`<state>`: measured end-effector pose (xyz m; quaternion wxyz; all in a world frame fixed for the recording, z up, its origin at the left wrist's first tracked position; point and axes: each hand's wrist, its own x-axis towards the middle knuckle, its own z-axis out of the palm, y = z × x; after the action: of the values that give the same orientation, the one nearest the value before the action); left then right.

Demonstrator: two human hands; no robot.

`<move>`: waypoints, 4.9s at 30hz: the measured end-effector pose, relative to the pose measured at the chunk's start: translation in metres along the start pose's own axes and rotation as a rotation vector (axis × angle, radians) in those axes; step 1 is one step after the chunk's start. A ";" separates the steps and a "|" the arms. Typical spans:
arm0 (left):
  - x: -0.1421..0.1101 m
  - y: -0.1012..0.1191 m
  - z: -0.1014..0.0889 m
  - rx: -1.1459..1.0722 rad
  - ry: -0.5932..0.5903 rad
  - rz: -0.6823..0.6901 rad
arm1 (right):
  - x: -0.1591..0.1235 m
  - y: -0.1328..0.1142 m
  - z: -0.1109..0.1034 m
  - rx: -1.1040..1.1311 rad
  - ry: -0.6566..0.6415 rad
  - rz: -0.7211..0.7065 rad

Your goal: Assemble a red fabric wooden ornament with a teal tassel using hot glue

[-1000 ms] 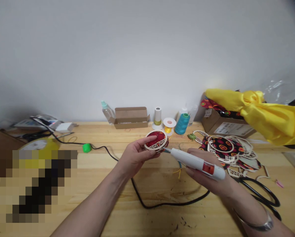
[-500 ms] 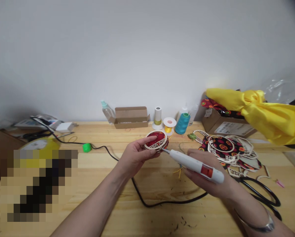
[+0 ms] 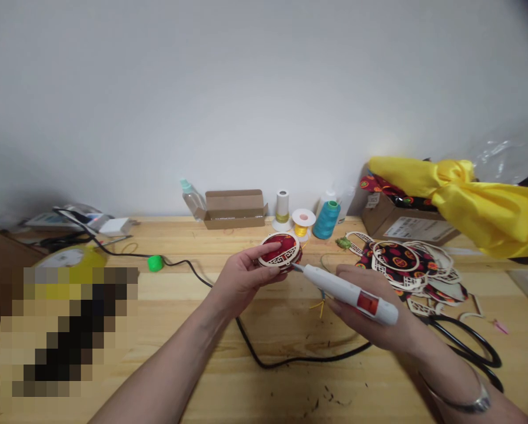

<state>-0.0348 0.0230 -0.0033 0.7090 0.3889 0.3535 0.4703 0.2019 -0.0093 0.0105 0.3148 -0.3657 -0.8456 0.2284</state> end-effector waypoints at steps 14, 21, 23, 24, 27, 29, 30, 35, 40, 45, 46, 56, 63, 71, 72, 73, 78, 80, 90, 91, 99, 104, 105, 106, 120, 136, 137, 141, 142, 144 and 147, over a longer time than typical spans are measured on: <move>0.000 -0.001 0.001 -0.001 0.002 -0.003 | 0.001 -0.001 0.001 -0.044 -0.038 0.009; 0.000 -0.003 0.002 0.005 0.013 -0.005 | -0.001 -0.002 0.000 -0.070 -0.064 0.018; 0.000 -0.002 0.002 0.012 0.020 0.001 | -0.002 -0.002 0.000 -0.075 -0.063 0.022; 0.000 -0.002 0.003 0.014 0.020 0.002 | -0.003 -0.001 0.000 -0.077 -0.065 0.024; 0.000 -0.002 0.003 0.018 0.008 0.000 | -0.003 0.000 0.000 -0.076 -0.075 0.032; 0.000 -0.002 0.003 0.022 0.004 -0.001 | -0.003 0.000 0.000 -0.076 -0.080 0.036; 0.000 -0.002 0.003 0.024 0.004 -0.002 | -0.003 0.000 0.000 -0.076 -0.079 0.038; 0.000 -0.003 0.003 0.023 0.017 0.001 | -0.004 0.000 0.000 -0.071 -0.086 0.040; 0.001 -0.004 0.003 0.015 0.017 0.003 | -0.004 0.000 0.000 -0.071 -0.083 0.033; 0.000 -0.004 0.003 0.011 0.002 -0.004 | -0.003 0.000 0.001 -0.067 -0.094 0.032; 0.000 -0.004 0.003 0.010 0.005 -0.004 | -0.003 0.000 0.001 -0.071 -0.094 0.032; 0.000 -0.003 0.002 0.028 0.013 0.000 | -0.004 0.002 -0.002 -0.117 -0.074 0.033; 0.001 -0.002 0.003 0.025 0.025 -0.003 | -0.003 -0.001 -0.002 -0.092 -0.071 0.017; -0.001 -0.002 0.004 0.031 0.031 -0.006 | -0.002 -0.001 -0.004 -0.101 -0.092 0.035; -0.001 -0.002 0.004 0.033 0.033 -0.005 | -0.002 -0.001 -0.004 -0.106 -0.092 0.035; -0.001 -0.002 0.004 0.033 0.031 -0.004 | -0.002 0.000 -0.005 -0.110 -0.091 0.034; 0.000 -0.003 0.002 0.035 0.034 0.005 | -0.003 0.001 -0.008 -0.117 -0.092 0.058; 0.001 -0.003 0.001 0.026 0.036 0.013 | -0.003 0.001 -0.009 -0.123 -0.095 0.063; 0.005 0.009 -0.003 -0.046 0.120 0.129 | 0.005 0.018 -0.004 -0.300 0.108 0.187; 0.005 0.011 -0.003 -0.059 0.148 0.148 | 0.005 0.020 -0.002 -0.315 0.075 0.201; 0.006 0.016 -0.008 -0.092 0.242 0.238 | 0.007 0.008 0.000 -0.118 -0.261 0.088; 0.006 0.020 -0.009 -0.108 0.266 0.278 | 0.008 0.009 0.005 -0.149 -0.307 0.111; 0.006 0.021 -0.009 -0.112 0.267 0.286 | 0.008 0.011 0.007 -0.150 -0.309 0.111; 0.006 0.021 -0.009 -0.115 0.266 0.292 | 0.008 0.012 0.008 -0.151 -0.314 0.114; 0.008 0.023 -0.013 -0.125 0.341 0.325 | 0.010 0.024 0.012 -0.086 -0.300 0.083; 0.005 -0.007 0.006 -0.167 0.234 0.071 | 0.003 0.017 0.015 0.786 0.346 0.618; 0.003 -0.010 0.010 -0.173 0.234 0.033 | 0.004 0.013 0.016 0.814 0.371 0.637; 0.000 -0.019 0.019 -0.189 0.212 -0.046 | 0.007 -0.002 0.024 0.886 0.422 0.672; -0.001 -0.021 0.020 -0.186 0.202 -0.053 | 0.008 -0.004 0.025 0.890 0.420 0.677; -0.002 -0.022 0.020 -0.180 0.184 -0.064 | 0.011 -0.008 0.027 0.892 0.410 0.698; -0.003 -0.022 0.020 -0.184 0.166 -0.066 | 0.017 -0.014 0.024 0.870 0.395 0.738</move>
<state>-0.0099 0.0103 -0.0135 0.7249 0.2702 0.3792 0.5077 0.1691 -0.0087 0.0091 0.4866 -0.5081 -0.4173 0.5752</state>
